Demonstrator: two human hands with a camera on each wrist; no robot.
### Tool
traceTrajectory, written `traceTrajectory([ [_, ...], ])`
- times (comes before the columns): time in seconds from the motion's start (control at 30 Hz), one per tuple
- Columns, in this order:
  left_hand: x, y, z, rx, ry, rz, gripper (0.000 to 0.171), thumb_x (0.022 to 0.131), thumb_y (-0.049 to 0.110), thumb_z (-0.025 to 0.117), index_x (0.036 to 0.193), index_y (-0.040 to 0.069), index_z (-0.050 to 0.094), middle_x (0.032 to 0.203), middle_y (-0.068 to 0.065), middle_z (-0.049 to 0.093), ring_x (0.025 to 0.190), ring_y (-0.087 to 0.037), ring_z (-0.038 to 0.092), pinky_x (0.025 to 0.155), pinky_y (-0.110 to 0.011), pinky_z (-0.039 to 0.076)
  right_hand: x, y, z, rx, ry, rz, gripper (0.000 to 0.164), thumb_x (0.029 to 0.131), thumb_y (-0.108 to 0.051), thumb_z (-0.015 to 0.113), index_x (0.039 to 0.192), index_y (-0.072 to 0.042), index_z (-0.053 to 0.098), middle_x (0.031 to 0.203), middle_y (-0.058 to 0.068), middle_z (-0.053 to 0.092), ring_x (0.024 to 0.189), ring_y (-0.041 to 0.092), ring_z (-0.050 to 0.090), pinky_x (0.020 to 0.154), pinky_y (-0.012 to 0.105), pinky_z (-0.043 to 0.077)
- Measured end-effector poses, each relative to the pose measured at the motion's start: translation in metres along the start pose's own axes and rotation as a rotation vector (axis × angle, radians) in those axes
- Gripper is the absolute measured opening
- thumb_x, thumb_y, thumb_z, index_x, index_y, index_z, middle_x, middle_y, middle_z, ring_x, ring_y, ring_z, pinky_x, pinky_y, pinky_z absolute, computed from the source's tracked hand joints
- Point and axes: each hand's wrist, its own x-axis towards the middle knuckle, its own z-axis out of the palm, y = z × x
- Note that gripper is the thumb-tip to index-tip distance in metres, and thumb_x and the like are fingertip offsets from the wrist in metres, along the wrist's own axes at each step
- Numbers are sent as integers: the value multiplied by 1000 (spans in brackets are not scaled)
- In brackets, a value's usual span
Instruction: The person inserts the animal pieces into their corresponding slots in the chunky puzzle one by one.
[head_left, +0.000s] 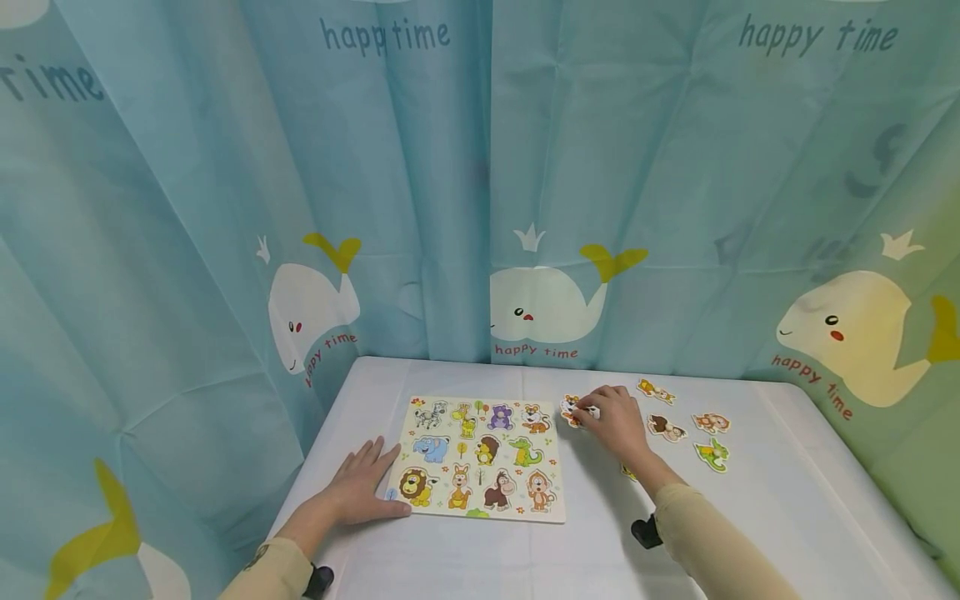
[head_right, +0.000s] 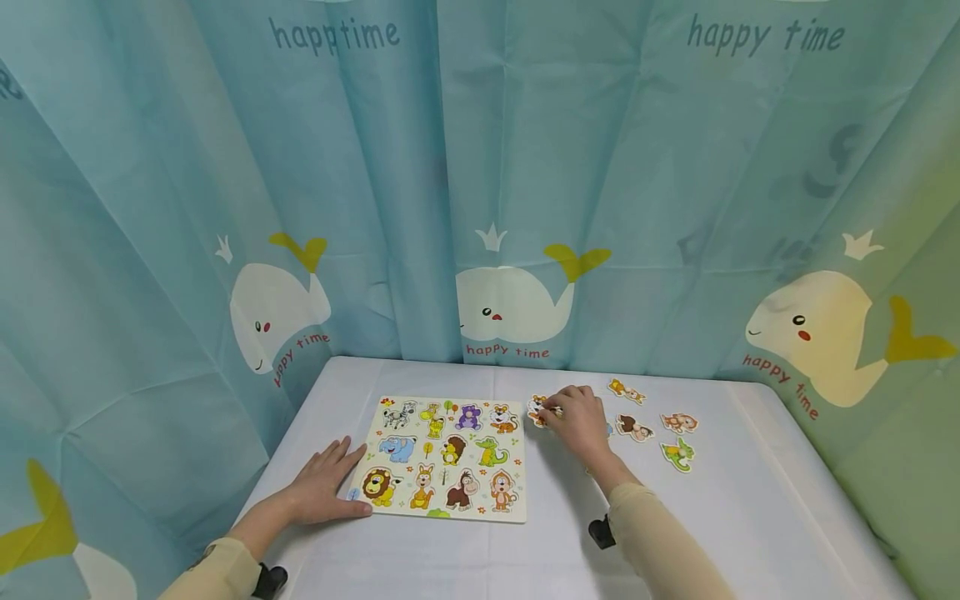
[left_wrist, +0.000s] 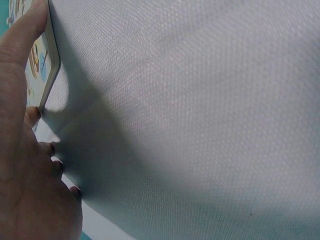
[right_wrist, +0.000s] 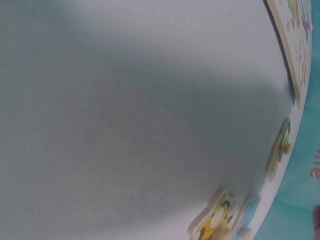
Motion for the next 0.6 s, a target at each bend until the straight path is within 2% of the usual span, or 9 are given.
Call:
traceTrajectory([
  [0.6, 0, 0, 1, 4, 0, -13, 112, 73, 65, 81, 158, 7, 37, 166, -26, 20, 153, -45, 13, 124, -62, 10, 5, -22, 20, -6, -59, -31, 12, 87, -27, 82, 89, -15, 80, 102, 5, 69, 107, 32, 55, 88, 52, 46],
])
